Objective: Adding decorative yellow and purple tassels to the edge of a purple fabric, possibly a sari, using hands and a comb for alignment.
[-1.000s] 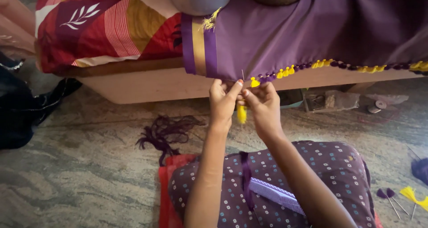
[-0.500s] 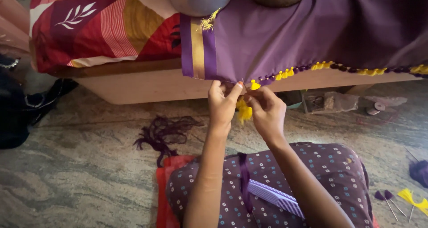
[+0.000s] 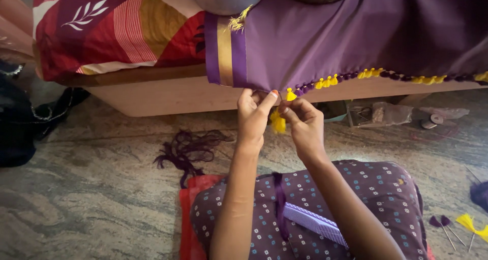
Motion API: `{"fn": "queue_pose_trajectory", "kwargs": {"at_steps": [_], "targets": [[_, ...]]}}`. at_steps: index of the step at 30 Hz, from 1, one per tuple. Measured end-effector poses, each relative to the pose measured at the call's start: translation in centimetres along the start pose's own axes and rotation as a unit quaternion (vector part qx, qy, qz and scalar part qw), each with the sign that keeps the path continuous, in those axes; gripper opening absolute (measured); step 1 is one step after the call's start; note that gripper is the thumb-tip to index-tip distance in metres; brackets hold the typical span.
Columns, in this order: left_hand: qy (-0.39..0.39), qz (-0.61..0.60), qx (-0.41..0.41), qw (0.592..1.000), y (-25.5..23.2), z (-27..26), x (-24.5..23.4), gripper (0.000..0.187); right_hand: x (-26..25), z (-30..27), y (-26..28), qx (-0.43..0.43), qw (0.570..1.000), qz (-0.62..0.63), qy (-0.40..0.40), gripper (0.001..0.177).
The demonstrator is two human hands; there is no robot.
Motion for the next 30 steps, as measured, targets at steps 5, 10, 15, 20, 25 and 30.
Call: {"fn": "queue_pose_trajectory", "kwargs": {"at_steps": [5,10,15,20,25,30], "targets": [[-0.002,0.012,-0.002,1.000,-0.1,0.0,0.0,0.016,0.1,0.1,0.3,0.005,1.000,0.001,-0.003,0.005],[-0.009,0.016,-0.007,1.000,0.1,0.1,-0.1,0.017,-0.1,0.3,0.2,0.013,1.000,-0.005,-0.004,0.006],[-0.014,0.018,-0.019,1.000,0.4,0.1,-0.2,0.015,-0.2,0.5,0.1,0.009,1.000,-0.016,0.004,0.005],[-0.007,0.013,-0.002,1.000,0.5,0.2,-0.2,0.016,-0.3,0.6,0.0,-0.001,1.000,0.007,0.016,0.001],[-0.014,0.018,-0.010,1.000,0.6,0.2,-0.2,0.015,-0.1,0.6,0.2,0.009,1.000,0.003,0.015,0.002],[-0.001,0.005,-0.006,1.000,0.2,0.1,0.2,0.015,1.4,0.3,2.9,0.034,0.999,0.027,0.010,0.007]]}}
Point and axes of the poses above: each hand's wrist, its own z-axis towards the middle knuckle, its own x-axis out of the palm, y = z × x, the point moved 5 cm from there along z, towards the middle knuckle, and after that the axes turned 7 degrees about -y, right-handed, at the moved point
